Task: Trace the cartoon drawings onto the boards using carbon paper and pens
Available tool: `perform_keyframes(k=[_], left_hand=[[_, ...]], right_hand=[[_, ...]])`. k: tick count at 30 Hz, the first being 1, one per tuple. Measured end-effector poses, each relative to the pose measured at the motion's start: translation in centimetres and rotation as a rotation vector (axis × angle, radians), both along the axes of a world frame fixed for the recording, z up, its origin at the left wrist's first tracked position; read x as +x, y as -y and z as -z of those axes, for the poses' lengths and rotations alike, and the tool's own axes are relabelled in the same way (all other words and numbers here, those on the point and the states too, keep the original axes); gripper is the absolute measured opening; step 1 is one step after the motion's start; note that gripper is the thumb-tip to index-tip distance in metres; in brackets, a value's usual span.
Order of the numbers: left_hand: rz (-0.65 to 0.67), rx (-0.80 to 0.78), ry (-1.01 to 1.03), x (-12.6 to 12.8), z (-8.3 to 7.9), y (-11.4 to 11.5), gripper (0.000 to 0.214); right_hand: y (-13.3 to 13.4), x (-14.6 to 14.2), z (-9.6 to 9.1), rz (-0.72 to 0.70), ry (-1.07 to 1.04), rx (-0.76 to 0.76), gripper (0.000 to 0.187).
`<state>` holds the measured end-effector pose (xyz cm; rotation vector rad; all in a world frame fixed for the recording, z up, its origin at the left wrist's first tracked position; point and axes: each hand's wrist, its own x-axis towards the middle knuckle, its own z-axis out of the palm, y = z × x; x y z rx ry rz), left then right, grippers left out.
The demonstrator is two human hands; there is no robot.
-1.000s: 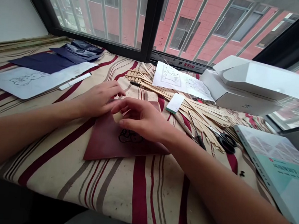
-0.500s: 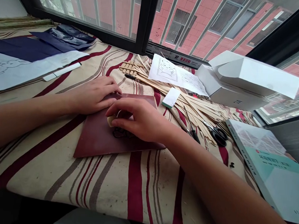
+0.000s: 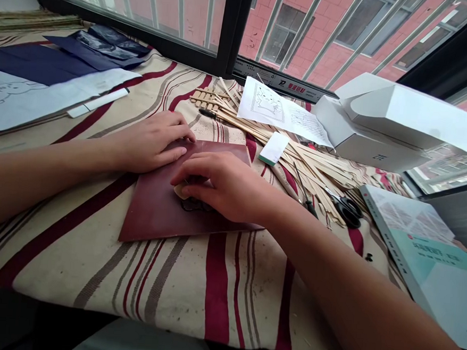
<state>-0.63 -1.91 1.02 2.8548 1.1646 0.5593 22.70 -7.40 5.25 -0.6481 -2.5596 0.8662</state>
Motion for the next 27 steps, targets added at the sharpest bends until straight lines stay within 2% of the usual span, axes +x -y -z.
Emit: perform_keyframes(k=[9,14,19,24,27], left_hand=[[0.017,0.036,0.011,-0.14,0.17,-0.11,0.036],[0.016,0.021,0.005,-0.09,0.05,-0.11,0.036],[-0.002,-0.002,-0.024,0.07,-0.16,-0.02,0.041],[-0.008,-0.009,-0.029,0.08,-0.13,0.01,0.039],[-0.002,-0.002,-0.015,-0.08,-0.07,0.0,0.035]], right_hand=[[-0.06,0.14,-0.27,-0.004,0.052,0.017,0.011],[0.02,0.01,0.06,0.018,-0.002,0.036,0.013],[-0.18,0.19,-0.29,-0.026,0.068,0.034,0.011],[-0.03,-0.21,0.06,-0.018,-0.01,0.087,0.013],[-0.15,-0.29,0.04,-0.022,0.011,0.084,0.012]])
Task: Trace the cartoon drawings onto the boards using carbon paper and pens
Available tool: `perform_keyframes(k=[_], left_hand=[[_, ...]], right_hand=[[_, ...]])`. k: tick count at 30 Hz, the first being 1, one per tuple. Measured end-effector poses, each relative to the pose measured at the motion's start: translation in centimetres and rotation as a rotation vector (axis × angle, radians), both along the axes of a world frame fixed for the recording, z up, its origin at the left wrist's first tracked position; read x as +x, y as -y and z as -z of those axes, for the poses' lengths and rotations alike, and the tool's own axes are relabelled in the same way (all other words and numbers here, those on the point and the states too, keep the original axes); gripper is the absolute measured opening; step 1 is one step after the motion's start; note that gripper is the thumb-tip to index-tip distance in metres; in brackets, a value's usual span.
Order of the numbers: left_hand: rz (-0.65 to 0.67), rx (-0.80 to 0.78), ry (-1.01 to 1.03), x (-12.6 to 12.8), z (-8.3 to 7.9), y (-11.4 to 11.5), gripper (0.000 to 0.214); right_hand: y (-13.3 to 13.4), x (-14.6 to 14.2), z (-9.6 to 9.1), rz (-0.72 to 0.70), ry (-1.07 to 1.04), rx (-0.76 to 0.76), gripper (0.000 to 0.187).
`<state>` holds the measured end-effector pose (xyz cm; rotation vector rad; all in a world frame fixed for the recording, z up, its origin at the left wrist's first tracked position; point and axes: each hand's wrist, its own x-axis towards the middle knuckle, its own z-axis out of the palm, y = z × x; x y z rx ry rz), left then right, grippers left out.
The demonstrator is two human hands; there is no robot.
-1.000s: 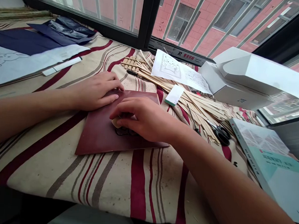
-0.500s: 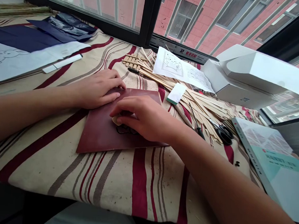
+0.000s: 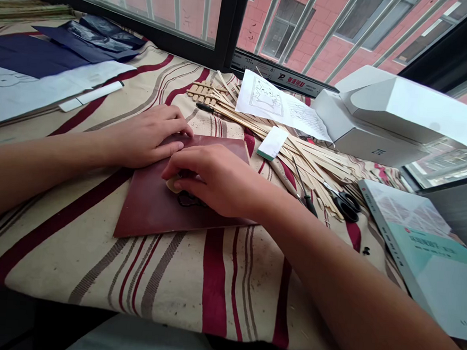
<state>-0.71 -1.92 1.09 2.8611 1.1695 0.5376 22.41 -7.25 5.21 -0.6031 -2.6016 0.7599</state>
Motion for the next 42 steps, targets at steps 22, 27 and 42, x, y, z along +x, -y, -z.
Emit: perform_keyframes(k=[22,27,42], left_hand=[[-0.02,-0.031,-0.02,0.1,-0.2,0.1,0.039],[-0.016,-0.027,-0.037,0.1,-0.3,0.2,0.04],[-0.011,-0.054,-0.041,0.0,-0.7,0.3,0.041]], right_hand=[[0.0,0.1,0.1,-0.032,0.014,-0.019,0.012],[-0.1,-0.2,0.5,-0.015,-0.055,-0.011,0.011],[-2.7,2.6,1.6,0.122,-0.602,-0.497,0.027]])
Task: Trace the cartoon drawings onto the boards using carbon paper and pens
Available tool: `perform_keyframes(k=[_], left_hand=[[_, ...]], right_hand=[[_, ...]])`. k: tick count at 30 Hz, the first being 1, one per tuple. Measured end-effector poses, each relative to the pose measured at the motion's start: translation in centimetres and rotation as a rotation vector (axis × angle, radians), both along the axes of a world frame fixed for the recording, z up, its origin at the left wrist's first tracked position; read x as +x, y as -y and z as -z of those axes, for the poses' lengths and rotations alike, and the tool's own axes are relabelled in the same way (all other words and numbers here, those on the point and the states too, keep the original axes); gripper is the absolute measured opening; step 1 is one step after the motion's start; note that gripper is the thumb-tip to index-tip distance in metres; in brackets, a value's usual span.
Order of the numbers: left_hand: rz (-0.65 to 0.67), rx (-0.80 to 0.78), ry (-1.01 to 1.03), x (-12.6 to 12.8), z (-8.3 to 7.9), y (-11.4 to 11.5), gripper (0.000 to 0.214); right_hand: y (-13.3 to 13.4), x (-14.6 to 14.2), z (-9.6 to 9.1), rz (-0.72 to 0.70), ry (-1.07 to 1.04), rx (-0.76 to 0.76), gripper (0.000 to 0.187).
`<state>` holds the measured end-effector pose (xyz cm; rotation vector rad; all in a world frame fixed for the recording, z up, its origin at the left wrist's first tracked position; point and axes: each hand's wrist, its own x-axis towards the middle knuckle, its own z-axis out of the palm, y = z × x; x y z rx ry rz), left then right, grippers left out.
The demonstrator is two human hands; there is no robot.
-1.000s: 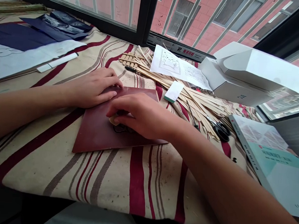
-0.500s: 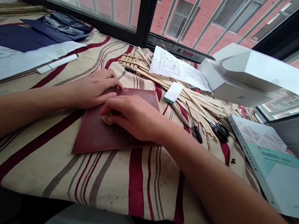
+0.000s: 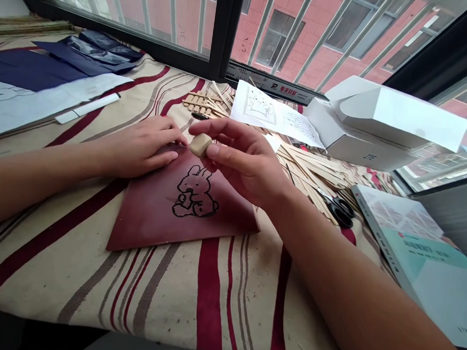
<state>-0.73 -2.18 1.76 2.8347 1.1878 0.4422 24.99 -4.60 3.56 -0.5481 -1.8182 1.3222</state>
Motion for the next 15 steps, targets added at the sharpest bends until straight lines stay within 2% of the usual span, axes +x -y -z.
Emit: perform_keyframes(k=[7,10,15], left_hand=[[0.006,-0.016,-0.007,-0.09,-0.07,0.05,0.042],[0.008,-0.016,-0.009,-0.05,-0.11,0.06,0.039],[0.003,-0.016,-0.022,-0.05,-0.12,0.18,0.043]], right_hand=[[0.38,-0.15,0.22,-0.129,-0.169,-0.246,0.02],[0.54,-0.37,0.23,-0.136,-0.179,-0.278,0.015],[0.75,-0.72,0.49,-0.111,-0.161,-0.259,0.017]])
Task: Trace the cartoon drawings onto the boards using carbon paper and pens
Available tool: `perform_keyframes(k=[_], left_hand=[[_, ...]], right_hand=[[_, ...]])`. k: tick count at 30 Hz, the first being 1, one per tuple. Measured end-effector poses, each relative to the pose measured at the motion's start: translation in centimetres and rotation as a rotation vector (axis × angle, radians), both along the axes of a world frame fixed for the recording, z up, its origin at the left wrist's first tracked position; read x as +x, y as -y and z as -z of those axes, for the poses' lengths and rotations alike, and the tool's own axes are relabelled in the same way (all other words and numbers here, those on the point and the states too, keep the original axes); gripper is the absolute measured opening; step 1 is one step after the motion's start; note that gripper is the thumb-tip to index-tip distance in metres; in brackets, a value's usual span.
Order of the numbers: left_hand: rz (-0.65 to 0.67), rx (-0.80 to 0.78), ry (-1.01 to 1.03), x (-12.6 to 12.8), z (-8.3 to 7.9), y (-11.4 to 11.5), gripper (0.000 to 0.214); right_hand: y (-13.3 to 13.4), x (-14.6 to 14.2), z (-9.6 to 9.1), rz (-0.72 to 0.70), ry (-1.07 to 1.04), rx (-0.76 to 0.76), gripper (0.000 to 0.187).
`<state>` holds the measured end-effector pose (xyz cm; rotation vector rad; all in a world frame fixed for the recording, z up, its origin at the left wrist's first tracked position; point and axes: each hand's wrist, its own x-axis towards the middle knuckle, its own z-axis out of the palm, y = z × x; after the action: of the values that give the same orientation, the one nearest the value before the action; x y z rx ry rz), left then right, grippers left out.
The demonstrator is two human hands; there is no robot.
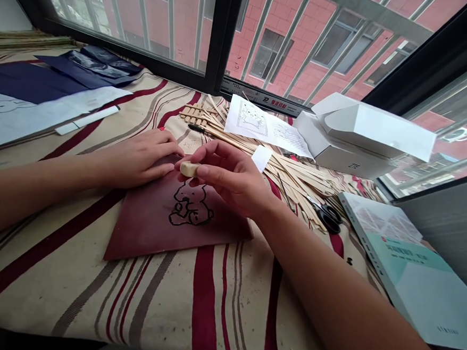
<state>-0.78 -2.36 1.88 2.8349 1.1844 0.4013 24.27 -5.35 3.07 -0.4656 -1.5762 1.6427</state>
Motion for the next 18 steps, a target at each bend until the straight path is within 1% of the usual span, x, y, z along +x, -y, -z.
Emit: perform_keyframes(k=[2,3,5,7,9,11,14,18], left_hand=[[-0.002,-0.002,-0.005,0.0,0.0,0.0,0.045],[-0.004,-0.004,-0.005,-0.1,0.1,0.0,0.045],[-0.007,-0.008,-0.002,-0.1,0.1,0.0,0.046],[-0.006,-0.007,-0.003,-0.1,0.2,-0.1,0.046],[0.0,0.002,-0.006,-0.1,0.2,-0.2,0.047],[0.005,0.018,-0.007,-0.1,0.2,-0.3,0.046],[0.008,0.031,-0.012,-0.1,0.1,-0.3,0.044],[0.013,0.021,-0.01,-0.2,0.1,-0.3,0.042]], right_hand=[[0.1,-0.1,0.0,0.019,0.04,0.066,0.02],[0.2,-0.2,0.0,0.025,0.085,0.122,0.021],[0.5,-0.3,-0.1,0.036,0.222,0.293,0.021],[0.8,-0.3,-0.3,0.039,0.36,0.503,0.018],[1.1,-0.4,-0.4,0.027,0.446,0.689,0.017],[1.3,-0.4,-0.4,-0.005,0.491,0.818,0.017],[1.3,-0.3,-0.3,-0.027,0.498,0.924,0.013],[1.1,-0.1,-0.4,-0.048,0.491,0.943,0.011]])
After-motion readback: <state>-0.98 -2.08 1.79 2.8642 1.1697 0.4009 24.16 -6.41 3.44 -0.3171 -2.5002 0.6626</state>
